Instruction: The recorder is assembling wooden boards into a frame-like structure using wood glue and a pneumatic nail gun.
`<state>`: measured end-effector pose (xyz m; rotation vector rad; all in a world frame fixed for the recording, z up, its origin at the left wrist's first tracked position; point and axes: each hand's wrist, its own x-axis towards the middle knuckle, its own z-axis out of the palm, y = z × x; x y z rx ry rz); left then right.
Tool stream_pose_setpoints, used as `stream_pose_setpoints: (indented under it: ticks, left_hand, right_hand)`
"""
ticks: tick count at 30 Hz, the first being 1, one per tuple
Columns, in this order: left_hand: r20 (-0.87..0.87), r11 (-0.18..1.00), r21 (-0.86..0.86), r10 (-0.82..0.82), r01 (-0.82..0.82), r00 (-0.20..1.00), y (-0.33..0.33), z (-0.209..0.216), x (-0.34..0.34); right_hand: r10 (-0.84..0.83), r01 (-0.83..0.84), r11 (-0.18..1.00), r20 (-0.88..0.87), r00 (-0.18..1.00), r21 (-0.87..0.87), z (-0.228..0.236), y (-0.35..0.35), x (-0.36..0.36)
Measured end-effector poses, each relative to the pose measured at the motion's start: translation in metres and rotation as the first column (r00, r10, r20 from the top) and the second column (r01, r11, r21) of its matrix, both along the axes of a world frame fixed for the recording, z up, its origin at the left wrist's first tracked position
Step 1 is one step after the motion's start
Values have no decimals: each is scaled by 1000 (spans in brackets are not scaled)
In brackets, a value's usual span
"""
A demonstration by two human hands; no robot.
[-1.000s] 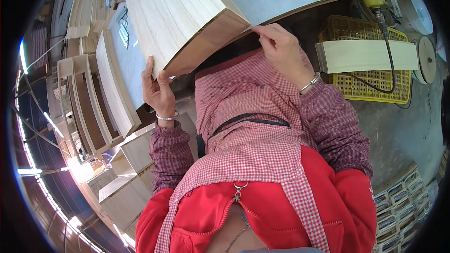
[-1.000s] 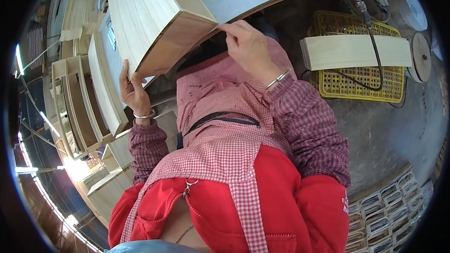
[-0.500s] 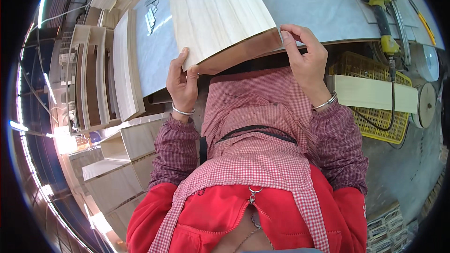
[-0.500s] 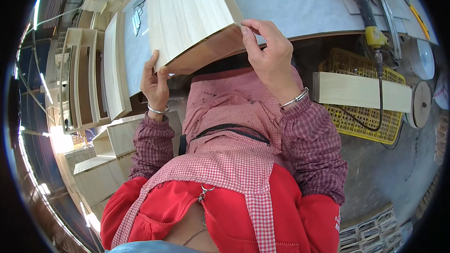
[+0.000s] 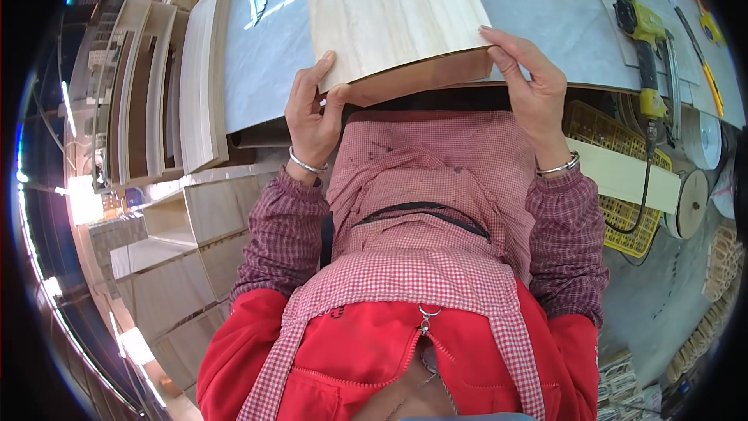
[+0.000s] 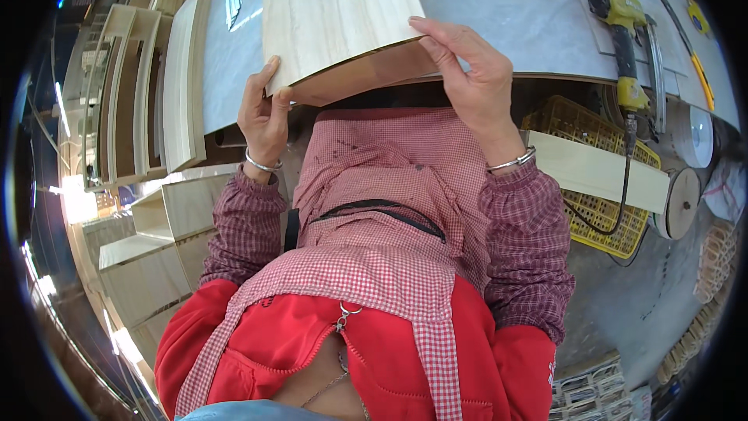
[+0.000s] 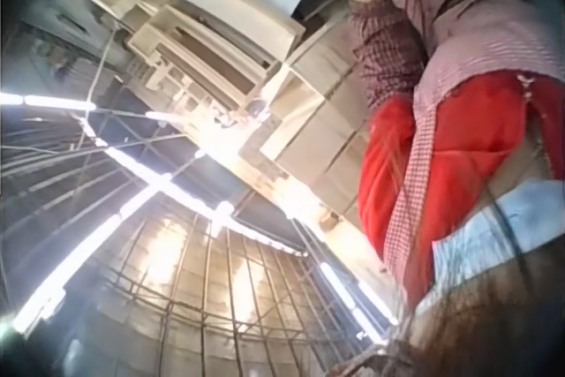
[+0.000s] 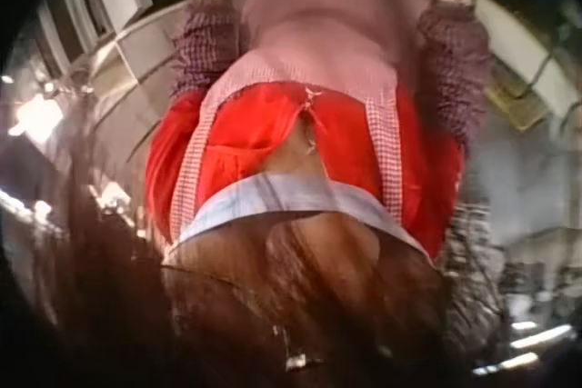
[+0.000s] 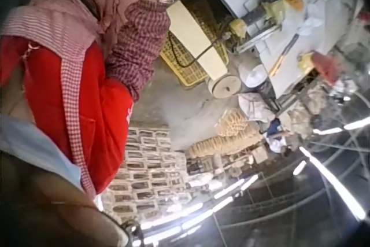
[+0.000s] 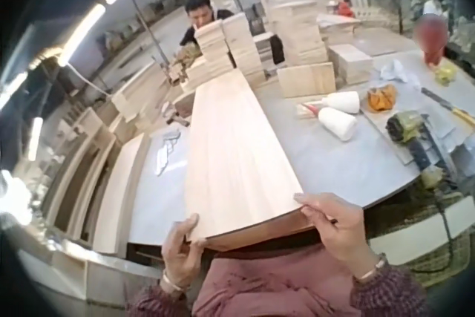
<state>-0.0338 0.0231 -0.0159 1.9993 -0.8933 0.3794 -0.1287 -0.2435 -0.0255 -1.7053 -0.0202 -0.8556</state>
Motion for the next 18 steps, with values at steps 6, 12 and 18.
stream_pose_setpoints:
  ticks: [6, 12, 18]
  left_hand:
    - [-30, 998, -67, 5, -7, 1000, -2, -4, 0]
    - [-21, 993, -118, -23, 20, 1000, -5, -6, 1]
    - [18, 997, 25, 69, -69, 997, -3, 2, -5]
  right_hand:
    - [86, -85, 996, -33, 996, 36, 0, -6, 4]
    - [54, -54, 999, -76, 996, 9, 5, -7, 1]
    - [39, -38, 999, -86, 995, 20, 5, -6, 2]
